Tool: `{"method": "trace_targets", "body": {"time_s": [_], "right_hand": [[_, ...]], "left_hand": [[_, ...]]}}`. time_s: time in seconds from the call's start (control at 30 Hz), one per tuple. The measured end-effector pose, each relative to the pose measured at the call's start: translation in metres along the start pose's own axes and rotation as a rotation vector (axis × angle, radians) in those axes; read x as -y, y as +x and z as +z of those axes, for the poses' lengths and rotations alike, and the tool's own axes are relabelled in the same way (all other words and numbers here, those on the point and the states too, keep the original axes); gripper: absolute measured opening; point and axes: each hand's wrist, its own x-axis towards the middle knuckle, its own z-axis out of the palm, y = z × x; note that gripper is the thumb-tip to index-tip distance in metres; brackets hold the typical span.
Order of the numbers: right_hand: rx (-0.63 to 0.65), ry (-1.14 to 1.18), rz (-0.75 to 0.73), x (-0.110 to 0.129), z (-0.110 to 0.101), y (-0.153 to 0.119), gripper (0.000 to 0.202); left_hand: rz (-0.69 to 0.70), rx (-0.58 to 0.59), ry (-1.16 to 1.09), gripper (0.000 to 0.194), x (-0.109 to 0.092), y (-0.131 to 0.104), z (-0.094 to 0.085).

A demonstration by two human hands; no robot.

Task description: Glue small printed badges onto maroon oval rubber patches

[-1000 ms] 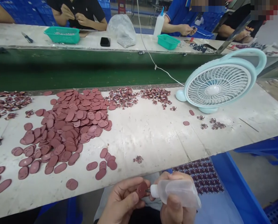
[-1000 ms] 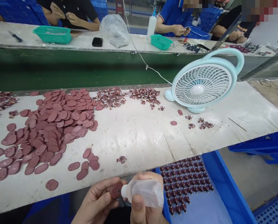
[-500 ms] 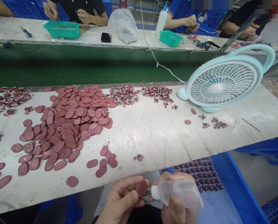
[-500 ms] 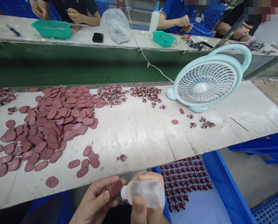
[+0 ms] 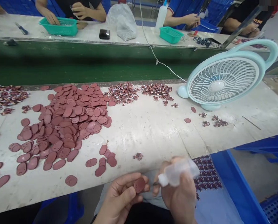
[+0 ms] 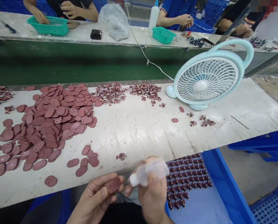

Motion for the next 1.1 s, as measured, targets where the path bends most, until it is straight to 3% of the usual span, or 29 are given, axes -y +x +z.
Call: {"method": "trace_targets", "body": {"time_s": [0.2,0.27,0.37,0.47,0.53,0.63,0.7,0.77,0.83,0.93,1.0,1.1], "right_hand": [[0.064,0.683,0.511,0.011,-0.01,0.052,0.034],[0.08,0.779,0.541,0.009,-0.015,0.058,0.039],[0.115,0.736,0.504,0.005,-0.019,0.053,0.046],[0.146,0.495,0.415,0.002,-0.017,0.036,0.059],[0.176,0.159,0.255,-0.001,-0.015,0.025,0.049],[0.245,-0.612,-0.252,-0.006,-0.011,0.02,0.022],[0.309,-1.141,-0.595,-0.01,-0.006,0.027,0.035],[0.384,-1.55,-0.755,-0.014,0.0,0.037,0.047],[0.434,-1.801,-0.762,-0.018,0.006,0.047,0.05],[0.443,-1.871,-0.711,-0.019,0.009,0.052,0.036],[0.414,-1.756,-0.634,-0.014,0.006,0.048,0.023],[0.372,-1.406,-0.426,-0.001,0.0,0.036,0.012]], "left_hand": [[0.031,-0.052,-0.008,0.041,-0.005,-0.001,-0.003],[0.047,-0.087,-0.015,0.043,-0.007,-0.002,-0.005],[0.071,-0.14,-0.029,0.045,-0.011,-0.004,-0.008],[0.09,-0.182,-0.027,0.045,-0.016,-0.007,-0.012],[0.093,-0.199,-0.025,0.045,-0.018,-0.008,-0.015],[0.099,-0.205,-0.019,0.045,-0.02,-0.01,-0.016],[0.101,-0.196,-0.013,0.045,-0.019,-0.011,-0.016],[0.094,-0.18,-0.011,0.044,-0.018,-0.011,-0.015],[0.082,-0.165,-0.01,0.044,-0.017,-0.012,-0.014],[0.076,-0.157,0.003,0.044,-0.014,-0.012,-0.015],[0.078,-0.155,0.009,0.044,-0.012,-0.011,-0.017],[0.098,-0.149,0.022,0.044,-0.008,-0.008,-0.018]]}}
